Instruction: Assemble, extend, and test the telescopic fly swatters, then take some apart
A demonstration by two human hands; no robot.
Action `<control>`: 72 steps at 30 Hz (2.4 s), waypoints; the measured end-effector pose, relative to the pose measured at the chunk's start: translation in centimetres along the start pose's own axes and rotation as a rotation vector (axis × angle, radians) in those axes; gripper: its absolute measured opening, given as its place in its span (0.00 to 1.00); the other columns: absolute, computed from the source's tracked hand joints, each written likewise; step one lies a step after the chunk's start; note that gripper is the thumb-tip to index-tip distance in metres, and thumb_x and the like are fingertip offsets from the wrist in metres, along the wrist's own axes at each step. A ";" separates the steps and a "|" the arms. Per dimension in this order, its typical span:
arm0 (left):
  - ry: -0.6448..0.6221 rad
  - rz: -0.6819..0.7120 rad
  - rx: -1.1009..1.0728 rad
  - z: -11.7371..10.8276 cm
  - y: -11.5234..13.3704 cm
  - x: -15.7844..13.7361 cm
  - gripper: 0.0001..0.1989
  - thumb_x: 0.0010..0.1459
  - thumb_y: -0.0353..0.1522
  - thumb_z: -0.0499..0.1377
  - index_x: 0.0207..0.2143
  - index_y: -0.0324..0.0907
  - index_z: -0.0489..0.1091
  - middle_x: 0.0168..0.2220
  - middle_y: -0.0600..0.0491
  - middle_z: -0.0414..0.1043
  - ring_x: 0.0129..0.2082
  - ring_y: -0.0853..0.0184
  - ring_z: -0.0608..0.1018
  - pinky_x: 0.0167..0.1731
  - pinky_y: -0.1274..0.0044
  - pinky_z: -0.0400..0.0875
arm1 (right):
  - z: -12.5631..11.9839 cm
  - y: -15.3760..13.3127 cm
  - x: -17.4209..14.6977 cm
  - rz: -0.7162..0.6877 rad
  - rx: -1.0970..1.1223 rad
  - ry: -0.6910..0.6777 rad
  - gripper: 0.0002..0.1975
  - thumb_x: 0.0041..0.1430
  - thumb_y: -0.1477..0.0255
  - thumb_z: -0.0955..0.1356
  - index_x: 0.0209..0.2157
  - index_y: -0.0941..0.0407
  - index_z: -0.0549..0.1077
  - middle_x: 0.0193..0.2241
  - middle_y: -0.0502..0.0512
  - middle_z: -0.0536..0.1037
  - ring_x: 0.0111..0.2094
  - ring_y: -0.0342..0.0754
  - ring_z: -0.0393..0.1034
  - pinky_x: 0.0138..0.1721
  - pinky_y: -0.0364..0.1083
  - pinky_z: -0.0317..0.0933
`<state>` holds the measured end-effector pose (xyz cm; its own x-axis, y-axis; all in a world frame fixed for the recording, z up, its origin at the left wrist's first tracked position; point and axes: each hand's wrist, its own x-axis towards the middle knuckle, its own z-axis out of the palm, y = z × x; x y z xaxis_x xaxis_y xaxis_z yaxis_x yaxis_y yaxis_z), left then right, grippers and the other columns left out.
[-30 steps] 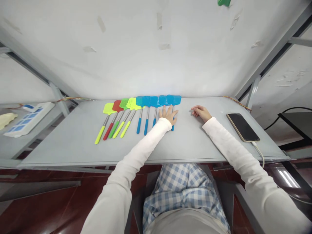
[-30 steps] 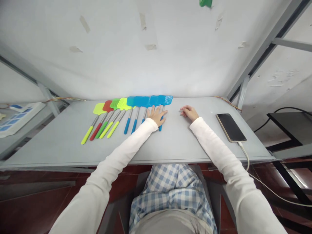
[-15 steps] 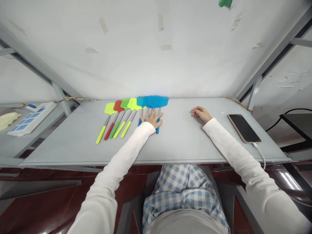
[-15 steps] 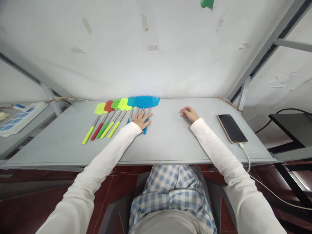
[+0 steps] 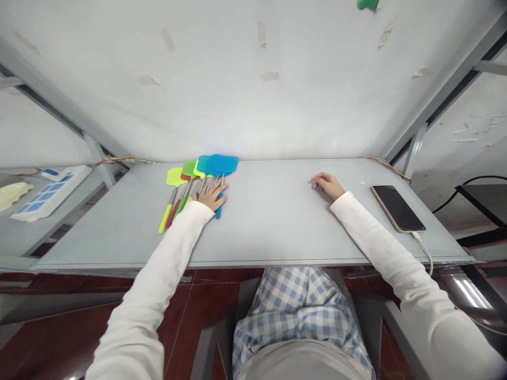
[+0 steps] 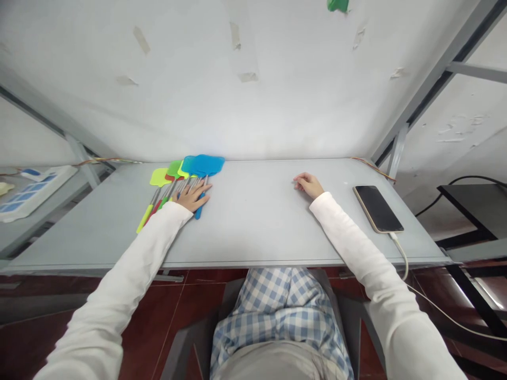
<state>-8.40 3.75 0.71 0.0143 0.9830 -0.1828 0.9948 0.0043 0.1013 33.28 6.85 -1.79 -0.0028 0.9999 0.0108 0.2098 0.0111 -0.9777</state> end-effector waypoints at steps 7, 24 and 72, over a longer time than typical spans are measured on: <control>0.022 0.004 0.004 -1.0 -0.8 -0.6 0.29 0.61 0.50 0.41 0.64 0.62 0.50 0.70 0.62 0.36 0.68 0.48 0.40 0.59 0.45 0.38 | 0.1 -0.1 -0.1 -0.007 -0.011 0.000 0.04 0.50 0.70 0.67 0.28 0.55 0.72 0.19 0.48 0.72 0.23 0.40 0.60 0.27 0.42 0.56; 0.187 0.329 -0.131 1.3 16.1 0.8 0.28 0.61 0.36 0.46 0.64 0.44 0.53 0.68 0.45 0.45 0.66 0.62 0.54 0.63 0.60 0.41 | 0.2 1.4 -0.5 -0.530 -0.907 0.020 0.15 0.58 0.72 0.59 0.42 0.57 0.73 0.45 0.65 0.69 0.46 0.57 0.63 0.52 0.57 0.57; 0.343 0.459 -0.180 2.4 12.2 4.1 0.23 0.56 0.25 0.48 0.55 0.40 0.58 0.51 0.44 0.68 0.51 0.59 0.70 0.50 0.65 0.63 | 2.6 1.1 -0.4 -0.505 -1.100 0.064 0.21 0.61 0.70 0.57 0.52 0.63 0.66 0.52 0.69 0.70 0.53 0.60 0.64 0.53 0.57 0.58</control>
<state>4.00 7.42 -1.21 0.3754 0.8949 0.2415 0.8616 -0.4329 0.2650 30.96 6.46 -3.45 -0.2820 0.8809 0.3801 0.9181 0.3628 -0.1596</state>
